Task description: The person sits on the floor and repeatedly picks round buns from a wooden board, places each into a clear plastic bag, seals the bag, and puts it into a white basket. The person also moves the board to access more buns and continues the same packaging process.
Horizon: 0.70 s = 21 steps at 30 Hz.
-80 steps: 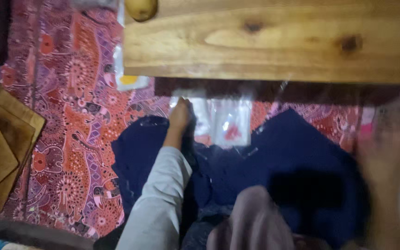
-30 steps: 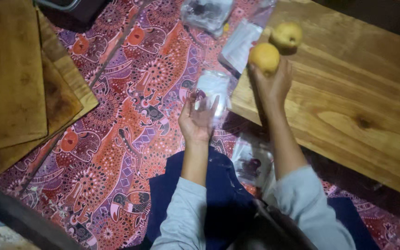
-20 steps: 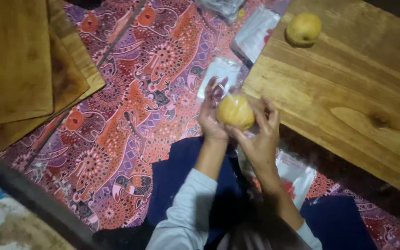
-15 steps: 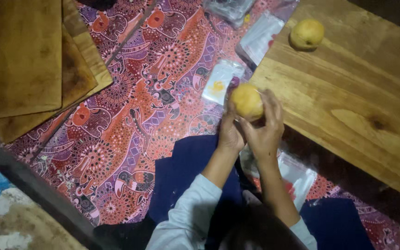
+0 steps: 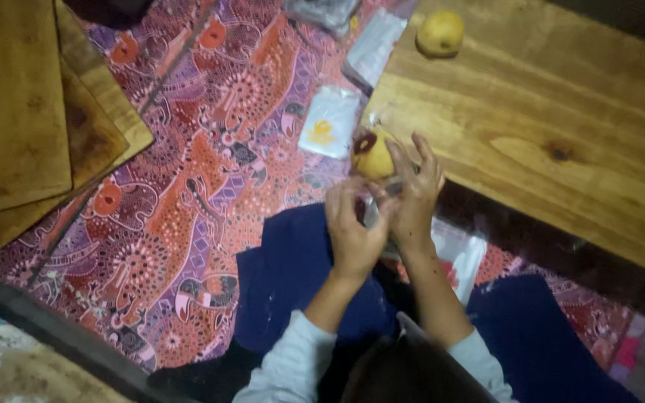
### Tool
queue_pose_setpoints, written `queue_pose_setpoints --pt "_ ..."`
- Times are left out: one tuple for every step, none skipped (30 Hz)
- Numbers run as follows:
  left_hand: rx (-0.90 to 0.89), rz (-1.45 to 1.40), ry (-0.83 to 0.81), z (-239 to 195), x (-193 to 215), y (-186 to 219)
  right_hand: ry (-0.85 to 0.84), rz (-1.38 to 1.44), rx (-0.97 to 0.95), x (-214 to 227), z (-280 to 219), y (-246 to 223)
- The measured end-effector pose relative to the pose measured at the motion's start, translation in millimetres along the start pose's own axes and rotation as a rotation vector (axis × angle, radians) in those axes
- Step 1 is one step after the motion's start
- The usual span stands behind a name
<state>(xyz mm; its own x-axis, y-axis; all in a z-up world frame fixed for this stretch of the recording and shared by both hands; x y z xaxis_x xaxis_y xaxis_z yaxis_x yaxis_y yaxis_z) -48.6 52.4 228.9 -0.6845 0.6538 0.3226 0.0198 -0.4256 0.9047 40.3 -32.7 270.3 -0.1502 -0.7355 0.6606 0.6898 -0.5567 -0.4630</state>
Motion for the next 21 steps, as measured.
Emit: queue_pose_setpoints --pt "0.014 0.061 -0.104 -3.6 -0.2 0.6 -0.001 -0.03 -0.001 3.2 -5.9 -0.4" --pt "-0.058 0.062 -0.155 -0.4 0.2 6.7 0.014 -0.061 0.007 5.5 -4.6 0.8" --pt "-0.131 0.064 -0.207 2.7 1.8 13.4 -0.006 0.044 -0.05 5.3 -3.9 4.7" --pt "-0.202 0.068 -0.26 3.6 5.1 19.5 -0.027 0.151 -0.11 4.0 -4.6 8.7" --pt "-0.332 0.112 -0.216 4.8 13.2 26.8 -0.048 0.259 -0.169 1.9 -5.2 12.9" --pt "-0.452 0.159 -0.176 1.0 24.1 31.8 -0.101 0.297 -0.171 0.4 -9.2 13.6" --pt "-0.572 0.205 -0.136 -3.2 34.5 35.4 -0.153 0.337 -0.173 -0.5 -13.0 13.9" --pt "-0.587 0.195 -0.157 -5.8 42.2 34.3 -0.208 0.377 -0.174 1.2 -17.8 12.5" --pt "-0.602 0.186 -0.178 -9.3 49.6 32.5 -0.317 0.599 -0.313 -1.1 -25.7 13.6" --pt "-0.611 0.181 -0.201 -15.0 56.3 29.9 -0.429 0.826 -0.456 -2.4 -36.5 11.3" --pt "-0.504 0.09 -0.174 -17.0 66.1 22.8 -0.538 1.052 -0.602 -2.7 -48.0 6.0" --pt "-0.388 0.002 -0.145 -21.5 75.0 14.9 -0.581 0.878 -0.516 4.5 -53.2 1.3" --pt "-0.272 -0.084 -0.114 -26.9 83.3 6.9 -0.621 0.704 -0.427 11.9 -59.0 -4.5" --pt "-0.118 -0.195 -0.107 -34.0 91.1 -2.0 -0.654 0.531 -0.329 16.0 -64.3 -13.3" --pt "0.037 -0.304 -0.099 -43.2 98.7 -9.6 -0.643 0.545 -0.34 18.3 -70.5 -21.8" --pt "0.19 -0.415 -0.087 -51.9 103.1 -15.8 -0.63 0.557 -0.348 19.3 -73.9 -28.2" --pt "0.181 -0.387 -0.134 -60.1 105.6 -12.9 -0.617 0.568 -0.356 18.0 -76.5 -35.0" --pt "0.165 -0.364 -0.18 -63.9 106.4 -11.0 -0.695 0.59 -0.453 10.8 -80.5 -37.2" --pt "0.148 -0.341 -0.226 -67.0 105.8 -8.7 -0.774 0.61 -0.551 1.5 -83.8 -39.1" --pt "0.066 -0.244 -0.195 -67.6 108.0 -4.8 -0.843 0.629 -0.653 -7.9 -85.8 -38.5" --pt "-0.016 -0.147 -0.163 -68.2 108.8 -1.5 -0.838 0.614 -0.618 -12.3 -82.3 -37.8"
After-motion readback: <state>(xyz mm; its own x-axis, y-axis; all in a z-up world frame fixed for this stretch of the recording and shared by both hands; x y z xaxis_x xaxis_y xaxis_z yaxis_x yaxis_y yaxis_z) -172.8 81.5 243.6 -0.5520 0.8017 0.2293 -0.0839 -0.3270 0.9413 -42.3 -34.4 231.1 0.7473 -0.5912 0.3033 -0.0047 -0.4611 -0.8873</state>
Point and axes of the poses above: each hand's wrist, its own z-axis towards the middle knuckle, its own x-axis out of the back of the hand, y = z × x, the point moved 5 cm from there along z, towards the middle knuckle, and after that the axes turned 5 degrees about x, right-handed, at the moved point
